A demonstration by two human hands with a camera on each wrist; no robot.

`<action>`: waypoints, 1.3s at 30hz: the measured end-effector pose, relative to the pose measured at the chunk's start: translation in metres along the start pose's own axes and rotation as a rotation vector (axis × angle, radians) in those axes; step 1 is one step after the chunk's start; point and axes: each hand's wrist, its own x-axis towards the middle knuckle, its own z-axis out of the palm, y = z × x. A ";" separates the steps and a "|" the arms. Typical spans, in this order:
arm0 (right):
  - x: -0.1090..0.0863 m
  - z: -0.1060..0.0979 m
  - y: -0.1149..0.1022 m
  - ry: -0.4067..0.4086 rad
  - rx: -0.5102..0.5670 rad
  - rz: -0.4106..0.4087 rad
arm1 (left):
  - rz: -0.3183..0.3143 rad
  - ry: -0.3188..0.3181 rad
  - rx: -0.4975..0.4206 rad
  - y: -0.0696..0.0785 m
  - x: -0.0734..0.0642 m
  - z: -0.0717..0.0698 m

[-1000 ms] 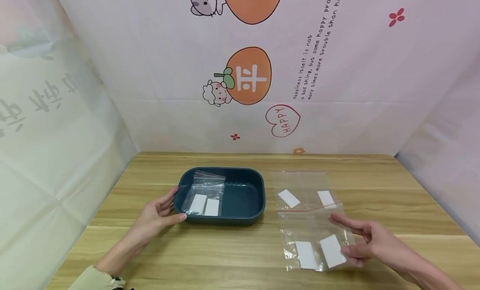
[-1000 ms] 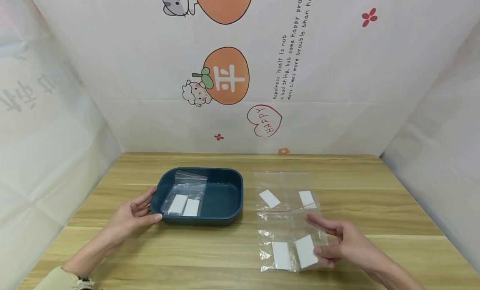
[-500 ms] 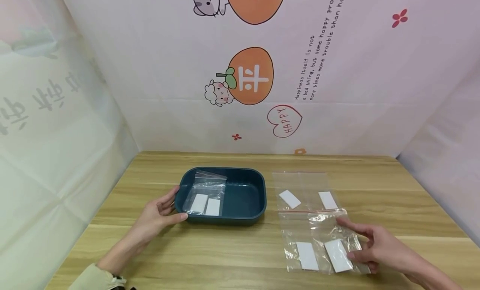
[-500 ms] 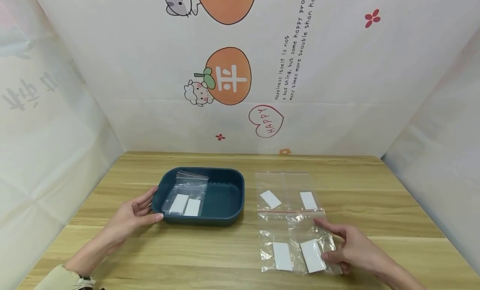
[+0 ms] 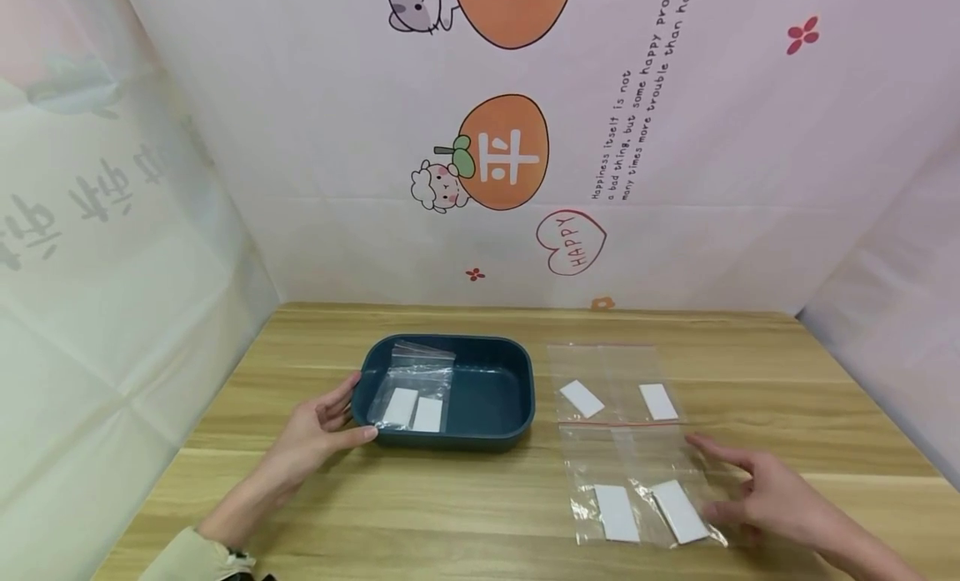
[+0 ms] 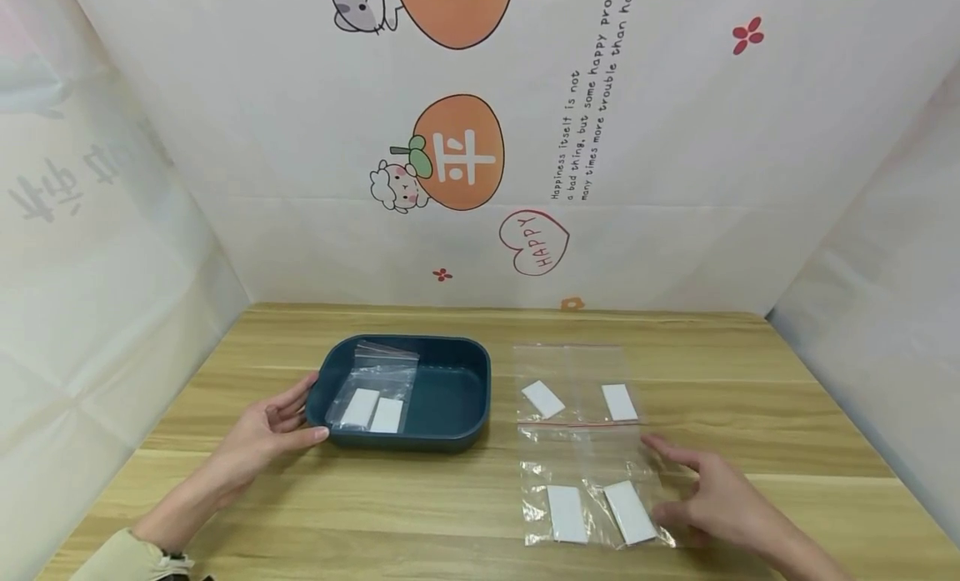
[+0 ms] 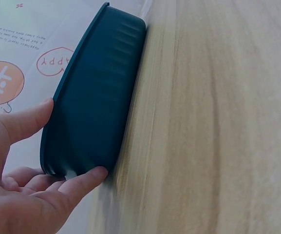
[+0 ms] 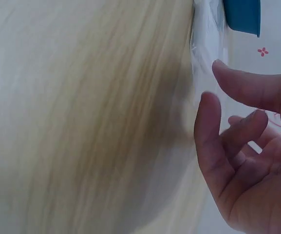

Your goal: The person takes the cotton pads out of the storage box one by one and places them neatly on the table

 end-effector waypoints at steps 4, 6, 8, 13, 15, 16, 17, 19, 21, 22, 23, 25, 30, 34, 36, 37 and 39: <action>0.000 0.009 -0.002 0.045 -0.109 -0.108 | 0.005 -0.005 -0.007 0.001 0.000 0.000; 0.001 0.014 -0.003 0.047 -0.160 -0.164 | 0.001 0.002 -0.003 0.001 0.000 0.000; 0.002 0.018 -0.003 0.061 -0.235 -0.194 | 0.000 0.000 0.000 0.000 0.000 0.000; 0.000 0.018 -0.002 0.048 -0.299 -0.176 | 0.003 -0.004 0.001 0.000 0.000 0.001; -0.002 0.017 -0.002 0.044 -0.314 -0.159 | -0.001 0.000 -0.002 0.000 0.000 0.001; -0.003 0.016 -0.002 0.047 -0.331 -0.148 | -0.003 -0.001 -0.002 0.000 0.000 0.001; -0.004 0.015 -0.002 0.054 -0.349 -0.136 | -0.004 -0.001 -0.005 0.001 0.000 0.001; -0.005 0.014 -0.002 0.069 -0.368 -0.118 | -0.002 0.000 -0.008 0.001 -0.001 0.001; -0.006 0.013 -0.002 0.078 -0.389 -0.102 | 0.004 -0.008 -0.010 0.002 -0.001 0.001; -0.006 0.013 -0.002 0.079 -0.378 -0.096 | 0.006 -0.011 -0.010 0.002 -0.001 0.001; -0.006 0.013 -0.002 0.077 -0.361 -0.094 | 0.007 -0.013 -0.011 0.002 0.000 0.001; -0.006 0.013 -0.003 0.066 -0.316 -0.091 | 0.010 -0.016 -0.009 0.002 0.000 0.000; -0.007 0.010 -0.014 0.064 -0.205 -0.015 | -0.011 -0.005 -0.004 0.000 0.000 0.000; 0.001 0.006 -0.038 0.147 -0.224 0.022 | -0.013 -0.006 -0.003 0.000 -0.001 0.000; 0.009 0.006 -0.052 0.170 -0.242 -0.005 | -0.008 -0.004 0.000 0.000 -0.001 0.000; 0.015 0.005 -0.059 0.179 -0.262 -0.029 | -0.005 -0.006 0.001 0.001 -0.002 0.000; 0.026 0.006 -0.074 0.181 -0.294 -0.063 | -0.001 -0.009 0.006 0.001 -0.002 0.000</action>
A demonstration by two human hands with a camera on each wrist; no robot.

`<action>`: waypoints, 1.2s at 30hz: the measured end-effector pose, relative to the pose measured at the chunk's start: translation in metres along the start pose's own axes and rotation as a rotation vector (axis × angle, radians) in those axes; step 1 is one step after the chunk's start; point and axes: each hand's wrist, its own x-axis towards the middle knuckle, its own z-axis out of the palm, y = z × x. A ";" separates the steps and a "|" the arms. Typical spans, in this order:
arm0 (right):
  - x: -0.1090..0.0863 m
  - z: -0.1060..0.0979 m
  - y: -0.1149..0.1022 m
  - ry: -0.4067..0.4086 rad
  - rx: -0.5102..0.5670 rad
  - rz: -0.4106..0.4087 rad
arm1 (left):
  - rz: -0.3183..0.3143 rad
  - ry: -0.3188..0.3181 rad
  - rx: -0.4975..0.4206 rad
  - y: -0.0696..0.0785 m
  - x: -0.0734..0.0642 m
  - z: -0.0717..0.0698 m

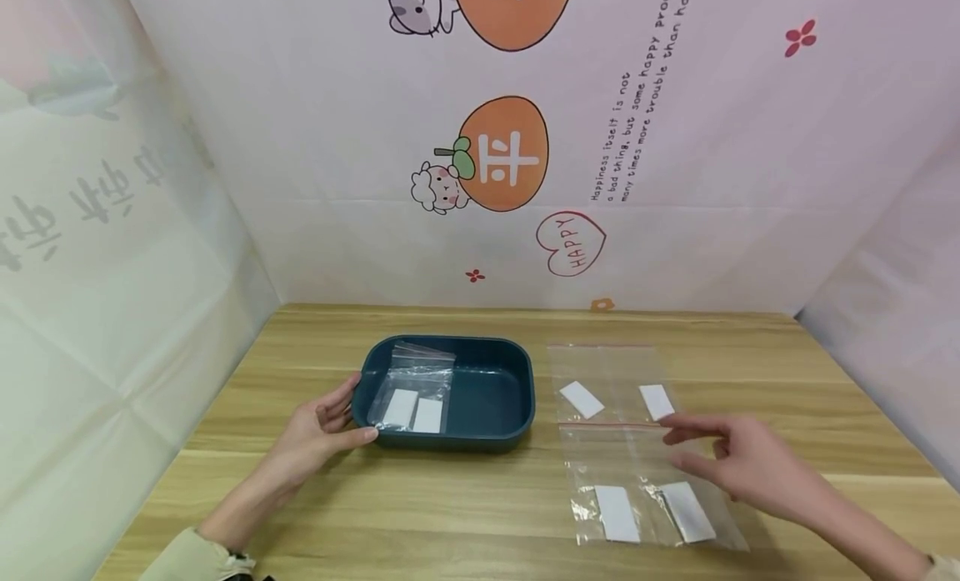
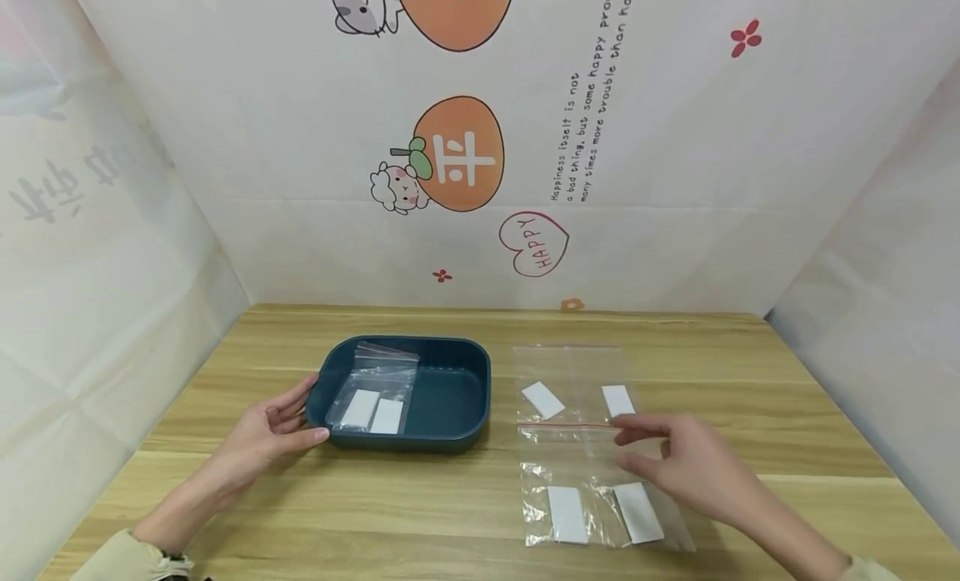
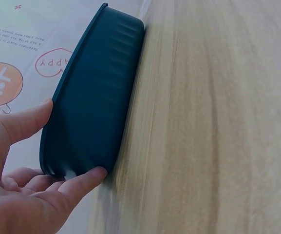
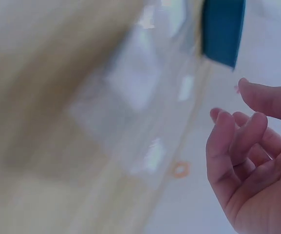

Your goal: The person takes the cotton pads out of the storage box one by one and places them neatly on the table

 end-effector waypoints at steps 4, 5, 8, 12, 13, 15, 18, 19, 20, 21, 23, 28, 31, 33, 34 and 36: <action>0.031 -0.002 -0.033 -0.024 -0.039 -0.053 | -0.008 0.002 -0.010 -0.001 0.000 0.000; 0.040 -0.001 -0.042 -0.037 -0.041 -0.057 | -0.011 0.005 -0.011 -0.002 0.000 0.000; 0.066 0.005 -0.064 -0.062 -0.043 -0.085 | -0.004 0.002 -0.011 -0.002 0.001 -0.001; 0.099 0.024 -0.088 -0.104 0.012 -0.112 | 0.004 0.003 -0.008 -0.004 0.001 -0.001; 0.107 0.030 -0.092 -0.116 0.026 -0.119 | 0.003 0.004 -0.008 -0.004 0.001 -0.001; 0.122 0.043 -0.102 -0.139 0.044 -0.132 | 0.000 0.007 -0.008 -0.004 0.001 -0.001; 0.142 0.062 -0.115 -0.168 0.038 -0.138 | 0.000 0.007 -0.008 -0.003 0.001 -0.001; 0.149 0.068 -0.119 -0.182 0.044 -0.134 | -0.001 0.008 -0.008 -0.003 0.002 -0.001; 0.154 0.075 -0.122 -0.194 0.052 -0.130 | -0.001 0.009 -0.008 -0.003 0.002 -0.001; 0.159 0.081 -0.126 -0.209 0.057 -0.119 | -0.002 0.010 -0.008 -0.003 0.002 0.000; 0.170 0.094 -0.131 -0.238 0.069 -0.097 | -0.003 0.011 -0.010 -0.003 0.002 -0.001; 0.185 0.124 -0.132 -0.291 0.071 -0.057 | 0.000 0.001 -0.019 -0.004 0.002 0.000; 0.191 0.138 -0.130 -0.301 0.070 -0.037 | -0.001 0.006 -0.020 -0.005 0.001 0.000; 0.194 0.146 -0.129 -0.293 0.045 -0.033 | -0.004 0.008 -0.017 -0.004 0.002 0.000; 0.196 0.149 -0.129 -0.287 0.028 -0.031 | -0.006 0.010 -0.016 -0.004 0.002 -0.001; 0.199 0.155 -0.129 -0.277 -0.007 -0.033 | -0.012 0.011 -0.009 -0.003 0.002 -0.001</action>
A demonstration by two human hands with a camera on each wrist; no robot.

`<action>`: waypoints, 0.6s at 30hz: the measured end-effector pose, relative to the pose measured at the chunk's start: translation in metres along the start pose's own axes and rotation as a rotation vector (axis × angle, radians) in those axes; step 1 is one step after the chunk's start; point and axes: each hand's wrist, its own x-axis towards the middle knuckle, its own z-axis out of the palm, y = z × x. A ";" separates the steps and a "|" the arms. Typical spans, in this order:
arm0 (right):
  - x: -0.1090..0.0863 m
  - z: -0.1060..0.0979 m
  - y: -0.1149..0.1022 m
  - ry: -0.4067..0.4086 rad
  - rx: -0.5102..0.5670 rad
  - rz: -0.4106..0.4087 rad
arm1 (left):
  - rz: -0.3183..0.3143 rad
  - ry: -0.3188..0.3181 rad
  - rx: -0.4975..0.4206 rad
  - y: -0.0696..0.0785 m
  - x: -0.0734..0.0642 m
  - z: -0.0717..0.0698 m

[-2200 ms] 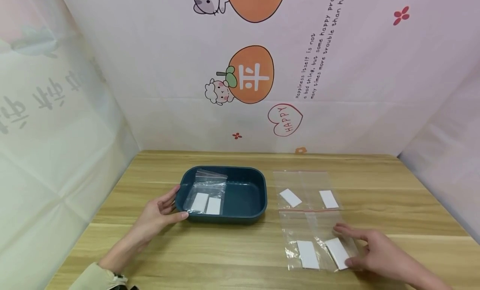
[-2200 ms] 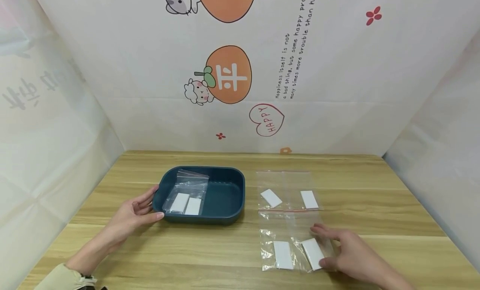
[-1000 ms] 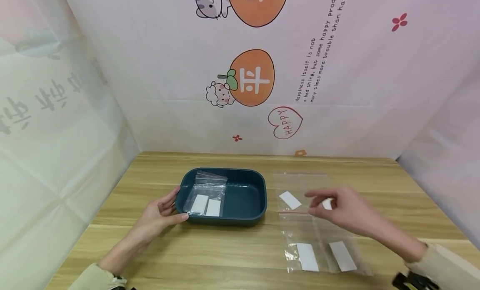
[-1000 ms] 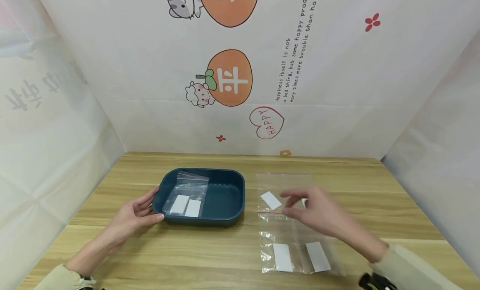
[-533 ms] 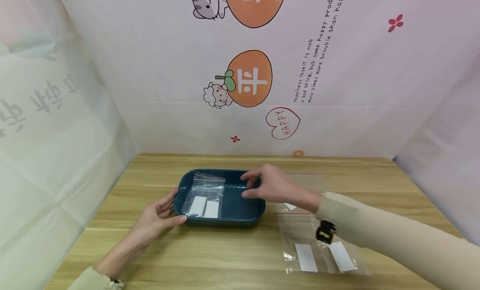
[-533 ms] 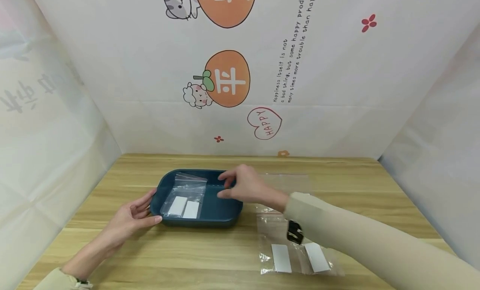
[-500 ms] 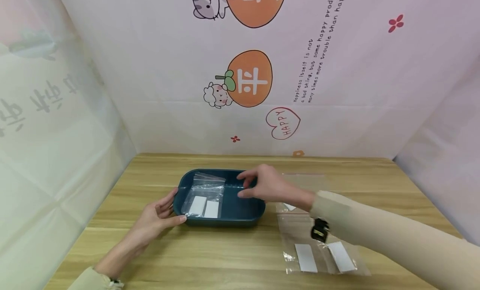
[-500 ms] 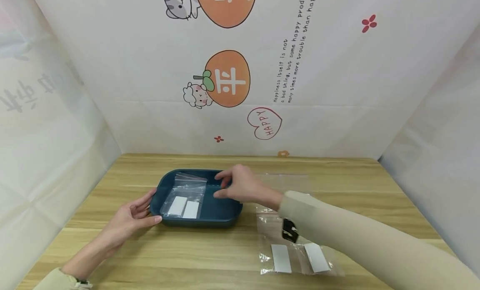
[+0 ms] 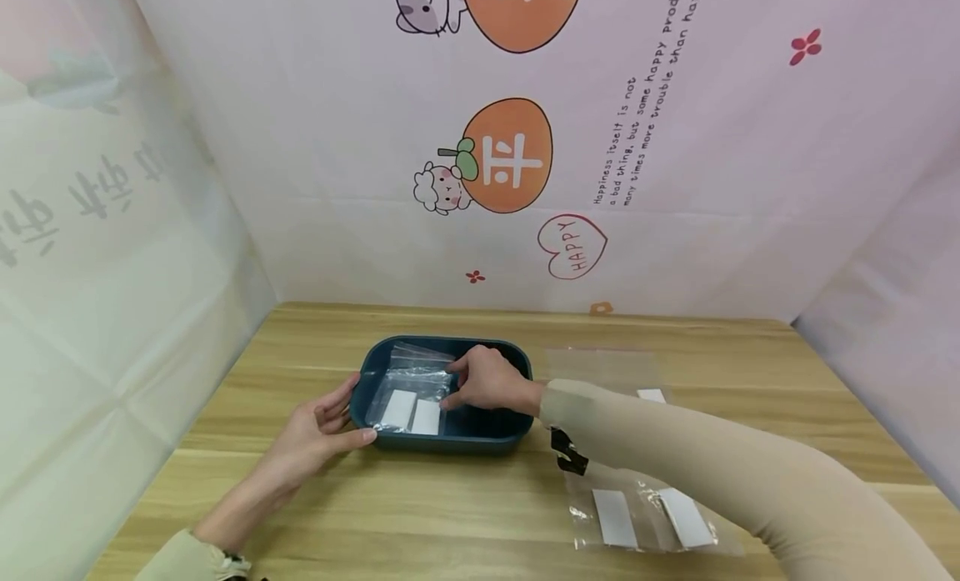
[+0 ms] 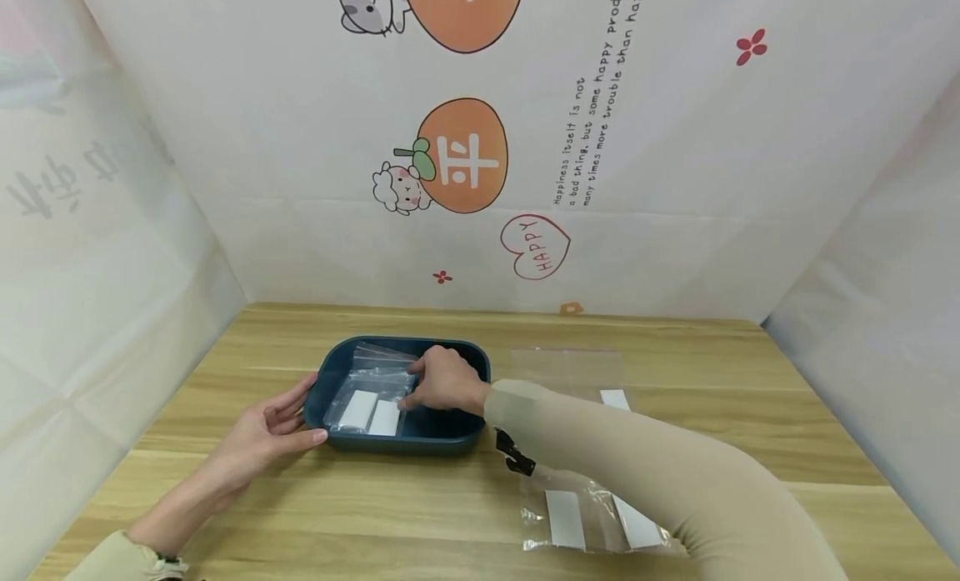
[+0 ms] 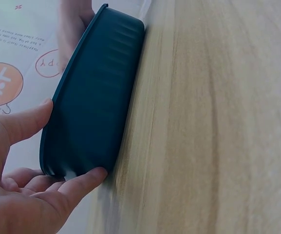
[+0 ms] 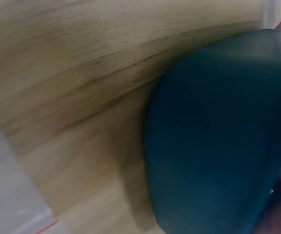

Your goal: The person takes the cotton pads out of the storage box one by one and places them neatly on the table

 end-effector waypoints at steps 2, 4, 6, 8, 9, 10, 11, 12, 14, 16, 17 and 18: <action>0.004 0.004 0.000 0.008 -0.023 0.002 | -0.002 -0.001 0.001 0.000 0.000 -0.001; 0.007 0.008 0.000 0.011 -0.038 0.015 | -0.002 -0.001 0.000 0.000 0.000 -0.001; 0.009 0.010 0.000 0.009 -0.052 0.036 | -0.001 -0.003 0.000 0.000 0.000 0.000; 0.010 0.013 0.000 0.010 -0.078 0.052 | -0.003 -0.003 0.001 -0.001 0.000 0.000; 0.010 0.015 0.000 0.010 -0.096 0.060 | -0.005 -0.002 0.002 -0.001 0.000 0.000; 0.010 0.016 0.000 0.012 -0.112 0.065 | -0.007 -0.002 0.003 -0.001 -0.001 0.000; 0.011 0.016 0.000 0.016 -0.128 0.065 | -0.007 -0.002 0.004 -0.001 -0.001 0.000; 0.011 0.017 -0.001 0.021 -0.139 0.068 | -0.005 -0.003 0.004 -0.001 -0.001 0.000; 0.011 0.017 -0.002 0.034 -0.158 0.068 | 0.003 -0.004 0.004 0.000 -0.001 0.000; 0.011 0.017 -0.003 0.045 -0.163 0.067 | 0.011 -0.005 0.001 0.000 -0.001 0.000; 0.011 0.017 -0.004 0.048 -0.162 0.067 | 0.010 -0.005 -0.001 0.001 -0.001 0.001; 0.011 0.017 -0.004 0.051 -0.157 0.068 | 0.009 -0.005 -0.004 0.001 -0.001 0.001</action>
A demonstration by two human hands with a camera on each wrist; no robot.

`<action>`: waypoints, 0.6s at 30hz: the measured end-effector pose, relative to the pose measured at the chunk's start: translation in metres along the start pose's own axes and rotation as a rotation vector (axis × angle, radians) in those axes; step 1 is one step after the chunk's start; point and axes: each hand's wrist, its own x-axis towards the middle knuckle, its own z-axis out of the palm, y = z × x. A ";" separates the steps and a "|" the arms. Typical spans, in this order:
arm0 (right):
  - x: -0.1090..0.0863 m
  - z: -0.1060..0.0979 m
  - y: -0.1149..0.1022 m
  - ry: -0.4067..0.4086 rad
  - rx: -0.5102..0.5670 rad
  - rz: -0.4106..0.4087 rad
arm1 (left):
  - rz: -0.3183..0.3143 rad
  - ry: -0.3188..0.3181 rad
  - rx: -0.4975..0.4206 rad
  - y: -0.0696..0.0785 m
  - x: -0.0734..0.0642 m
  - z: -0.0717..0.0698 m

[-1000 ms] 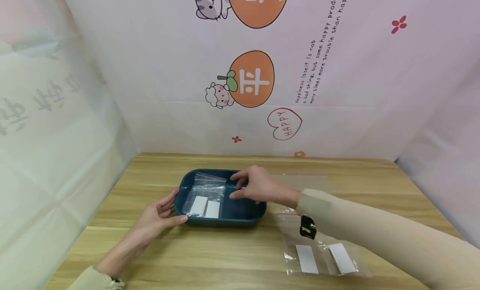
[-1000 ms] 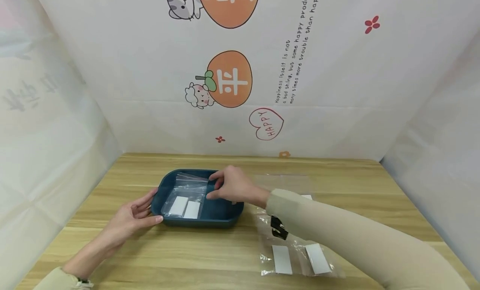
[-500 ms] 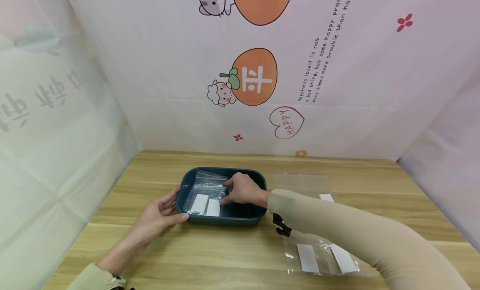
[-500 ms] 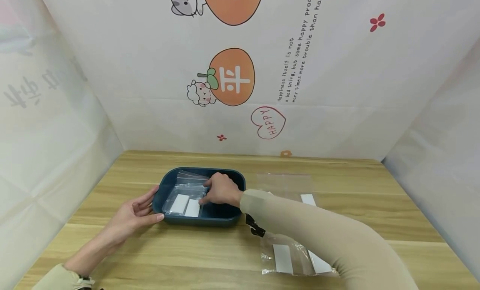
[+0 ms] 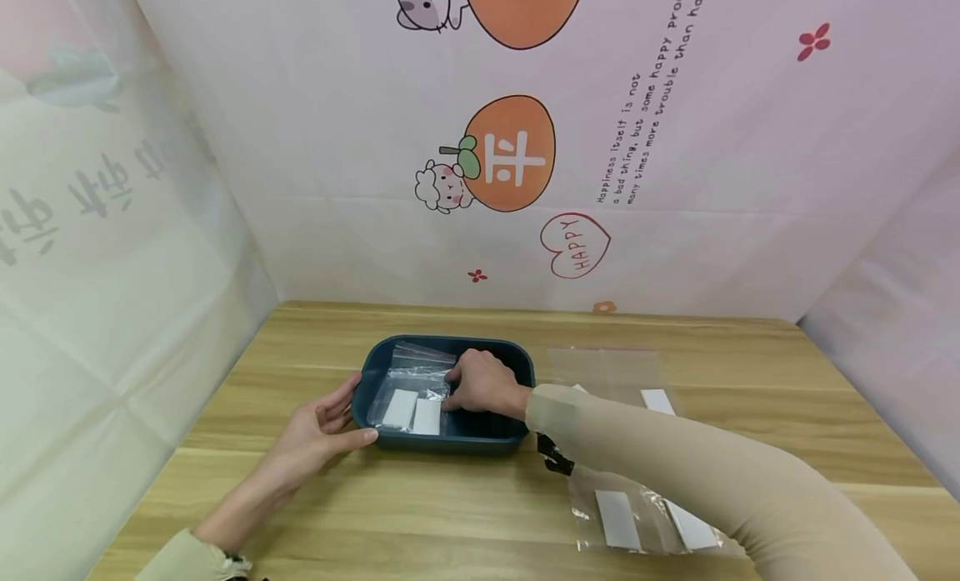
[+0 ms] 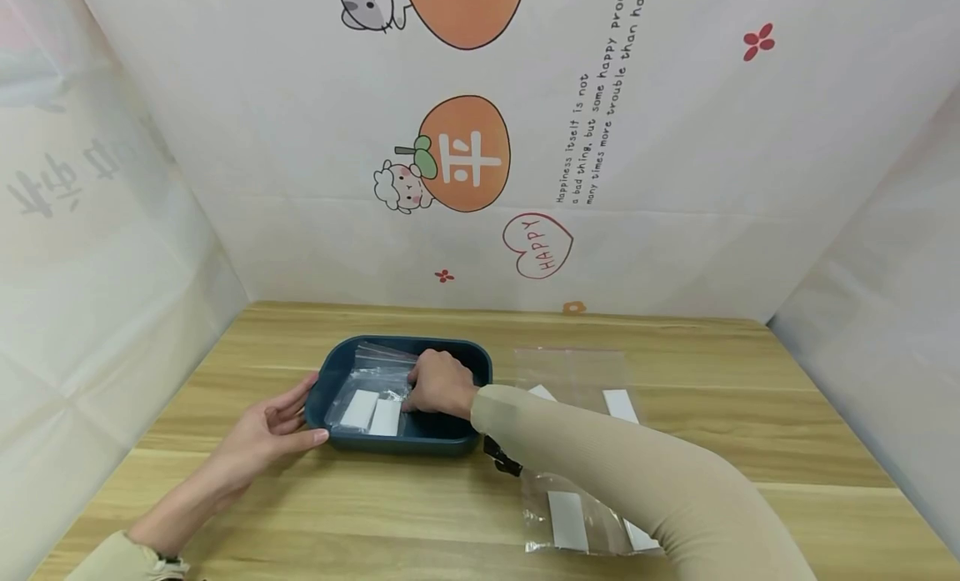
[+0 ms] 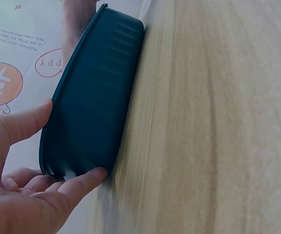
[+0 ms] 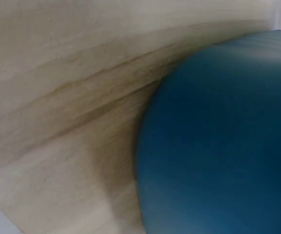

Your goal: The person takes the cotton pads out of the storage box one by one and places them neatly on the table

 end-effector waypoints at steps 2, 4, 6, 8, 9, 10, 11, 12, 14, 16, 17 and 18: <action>-0.001 -0.001 -0.001 0.008 0.016 -0.004 | -0.007 0.004 -0.003 0.002 0.000 0.000; -0.002 0.000 0.000 0.017 0.042 -0.003 | -0.009 0.003 -0.002 0.002 -0.001 0.000; -0.002 0.001 0.001 0.026 0.073 0.002 | -0.004 0.004 0.003 0.002 -0.001 0.000; -0.002 0.002 0.003 0.033 0.103 0.004 | 0.000 0.004 0.007 0.001 -0.001 0.000; -0.002 0.002 0.004 0.033 0.120 0.004 | 0.001 0.006 0.008 0.001 -0.001 0.001; -0.002 0.003 0.004 0.028 0.136 0.011 | 0.000 0.008 0.008 0.001 -0.001 0.001; -0.001 0.003 0.005 0.025 0.144 0.014 | -0.002 0.011 0.007 0.001 0.000 0.001; -0.001 0.003 0.005 0.017 0.148 0.020 | -0.003 0.011 0.009 0.000 0.000 0.001; 0.000 0.003 0.006 0.005 0.153 0.029 | -0.003 0.014 0.009 0.001 0.000 0.002; 0.001 0.004 0.006 -0.005 0.151 0.049 | 0.000 0.013 0.011 0.001 -0.001 0.002; 0.000 0.004 0.005 -0.006 0.150 0.054 | 0.002 0.012 0.012 0.002 -0.001 0.002; 0.000 0.004 0.005 -0.007 0.154 0.059 | 0.003 0.012 0.013 0.002 -0.001 0.002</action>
